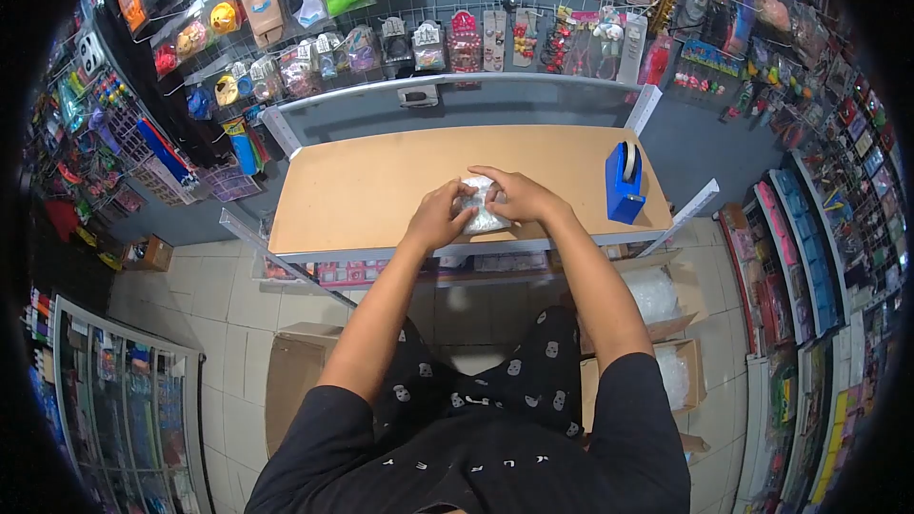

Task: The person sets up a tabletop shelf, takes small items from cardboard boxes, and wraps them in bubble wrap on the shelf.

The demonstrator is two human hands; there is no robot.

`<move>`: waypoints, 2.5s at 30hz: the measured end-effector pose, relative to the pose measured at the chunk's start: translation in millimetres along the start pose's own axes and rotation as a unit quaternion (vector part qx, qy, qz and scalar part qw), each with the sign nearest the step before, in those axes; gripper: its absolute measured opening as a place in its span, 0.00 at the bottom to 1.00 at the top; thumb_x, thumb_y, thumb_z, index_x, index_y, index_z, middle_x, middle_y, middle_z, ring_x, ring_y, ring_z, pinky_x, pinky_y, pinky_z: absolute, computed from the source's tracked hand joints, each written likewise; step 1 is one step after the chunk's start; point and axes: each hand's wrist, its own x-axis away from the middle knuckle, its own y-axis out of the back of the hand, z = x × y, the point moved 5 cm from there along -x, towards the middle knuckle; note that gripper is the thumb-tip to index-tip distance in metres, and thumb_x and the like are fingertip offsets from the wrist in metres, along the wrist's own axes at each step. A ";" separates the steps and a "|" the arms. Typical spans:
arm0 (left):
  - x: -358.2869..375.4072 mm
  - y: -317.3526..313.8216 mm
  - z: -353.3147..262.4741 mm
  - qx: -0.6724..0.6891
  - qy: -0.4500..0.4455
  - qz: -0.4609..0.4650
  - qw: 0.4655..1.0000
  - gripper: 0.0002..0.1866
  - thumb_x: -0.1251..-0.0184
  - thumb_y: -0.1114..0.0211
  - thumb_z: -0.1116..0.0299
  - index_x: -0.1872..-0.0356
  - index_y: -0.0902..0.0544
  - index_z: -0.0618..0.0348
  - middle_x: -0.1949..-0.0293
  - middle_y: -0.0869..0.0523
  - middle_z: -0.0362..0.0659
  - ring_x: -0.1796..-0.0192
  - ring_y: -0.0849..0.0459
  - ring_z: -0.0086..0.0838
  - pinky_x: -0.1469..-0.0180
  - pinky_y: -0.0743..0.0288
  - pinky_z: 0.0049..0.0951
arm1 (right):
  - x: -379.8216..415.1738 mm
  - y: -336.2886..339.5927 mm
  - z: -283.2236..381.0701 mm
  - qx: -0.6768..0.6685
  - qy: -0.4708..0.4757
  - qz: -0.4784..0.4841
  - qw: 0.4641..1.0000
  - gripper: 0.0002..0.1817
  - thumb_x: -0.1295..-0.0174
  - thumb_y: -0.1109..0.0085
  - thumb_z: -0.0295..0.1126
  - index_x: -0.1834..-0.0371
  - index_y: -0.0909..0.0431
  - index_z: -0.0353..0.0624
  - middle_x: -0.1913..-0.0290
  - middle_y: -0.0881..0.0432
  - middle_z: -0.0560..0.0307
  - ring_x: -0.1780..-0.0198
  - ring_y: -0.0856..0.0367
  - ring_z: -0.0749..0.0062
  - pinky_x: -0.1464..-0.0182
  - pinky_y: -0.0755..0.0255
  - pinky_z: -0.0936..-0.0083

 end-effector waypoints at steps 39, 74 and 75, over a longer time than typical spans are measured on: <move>0.6 2.1 -0.7 -0.019 0.008 0.001 1.000 0.20 0.32 0.27 0.59 0.46 0.20 0.59 0.49 0.14 0.53 0.44 0.15 0.50 0.38 0.25 0.47 | -31.8 14.5 -14.6 -0.032 0.057 -0.115 0.991 0.22 0.44 0.23 0.24 0.44 0.14 0.41 0.59 0.07 0.56 0.57 0.10 0.76 0.53 0.22 0.77; 1.5 -8.9 13.5 -0.007 0.013 0.017 1.000 0.28 0.27 0.33 0.58 0.30 0.27 0.56 0.41 0.13 0.55 0.38 0.16 0.51 0.31 0.28 0.48 | -6.1 8.9 0.8 0.021 0.029 -0.219 0.975 0.21 0.33 0.35 0.31 0.39 0.19 0.34 0.40 0.16 0.41 0.39 0.16 0.56 0.37 0.23 0.65; 1.1 -9.4 15.2 -0.012 0.001 0.015 1.000 0.28 0.27 0.33 0.58 0.30 0.27 0.57 0.40 0.14 0.55 0.37 0.17 0.51 0.30 0.29 0.48 | 6.3 5.3 18.9 0.072 0.068 -0.230 0.968 0.22 0.31 0.37 0.32 0.37 0.20 0.34 0.37 0.18 0.40 0.35 0.19 0.52 0.33 0.25 0.64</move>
